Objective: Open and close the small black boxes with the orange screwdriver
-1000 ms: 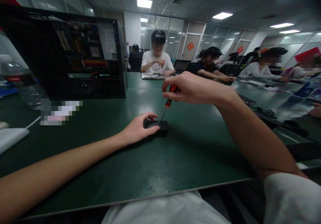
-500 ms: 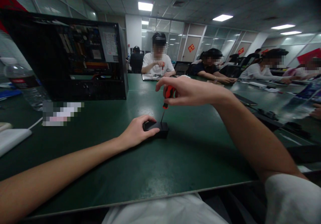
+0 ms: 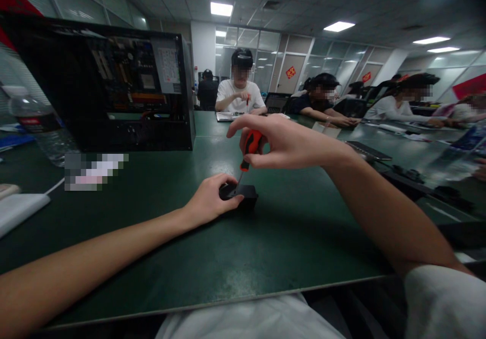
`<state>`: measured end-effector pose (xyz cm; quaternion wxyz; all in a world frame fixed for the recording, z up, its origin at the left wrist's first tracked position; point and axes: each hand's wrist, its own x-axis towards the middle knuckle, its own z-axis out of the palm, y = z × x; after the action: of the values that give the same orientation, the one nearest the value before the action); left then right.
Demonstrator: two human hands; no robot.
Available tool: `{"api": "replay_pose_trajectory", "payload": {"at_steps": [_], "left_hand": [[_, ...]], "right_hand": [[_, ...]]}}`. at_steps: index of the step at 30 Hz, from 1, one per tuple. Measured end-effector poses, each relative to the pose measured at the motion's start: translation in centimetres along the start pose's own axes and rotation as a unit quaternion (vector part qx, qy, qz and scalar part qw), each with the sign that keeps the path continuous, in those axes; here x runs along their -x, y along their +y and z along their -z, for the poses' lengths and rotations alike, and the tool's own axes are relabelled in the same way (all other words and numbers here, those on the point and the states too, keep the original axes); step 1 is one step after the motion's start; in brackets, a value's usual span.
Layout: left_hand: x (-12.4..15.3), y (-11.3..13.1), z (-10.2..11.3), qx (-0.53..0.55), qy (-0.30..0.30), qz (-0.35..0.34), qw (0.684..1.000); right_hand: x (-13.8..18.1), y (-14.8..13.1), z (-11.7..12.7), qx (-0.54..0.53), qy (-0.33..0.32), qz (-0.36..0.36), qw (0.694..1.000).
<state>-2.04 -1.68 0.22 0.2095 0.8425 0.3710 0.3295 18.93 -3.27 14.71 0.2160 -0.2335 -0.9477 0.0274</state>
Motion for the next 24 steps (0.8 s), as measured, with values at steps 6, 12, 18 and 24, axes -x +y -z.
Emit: {"api": "replay_pose_trajectory", "payload": {"at_steps": [6, 12, 18, 24], "left_hand": [[-0.01, 0.06, -0.02, -0.008, -0.002, 0.011, 1.0], [-0.08, 0.0, -0.06, -0.001, -0.005, 0.006, 1.0], [-0.01, 0.11, 0.05, -0.004, -0.008, 0.004, 1.0], [0.01, 0.07, 0.02, -0.005, -0.008, 0.008, 1.0]], "right_hand": [[-0.19, 0.37, -0.67, -0.013, -0.006, -0.006, 1.0], [-0.16, 0.41, -0.6, -0.021, -0.017, -0.012, 1.0], [-0.17, 0.22, -0.61, -0.016, -0.013, -0.016, 1.0], [-0.14, 0.34, -0.65, -0.012, -0.018, -0.01, 1.0]]}}
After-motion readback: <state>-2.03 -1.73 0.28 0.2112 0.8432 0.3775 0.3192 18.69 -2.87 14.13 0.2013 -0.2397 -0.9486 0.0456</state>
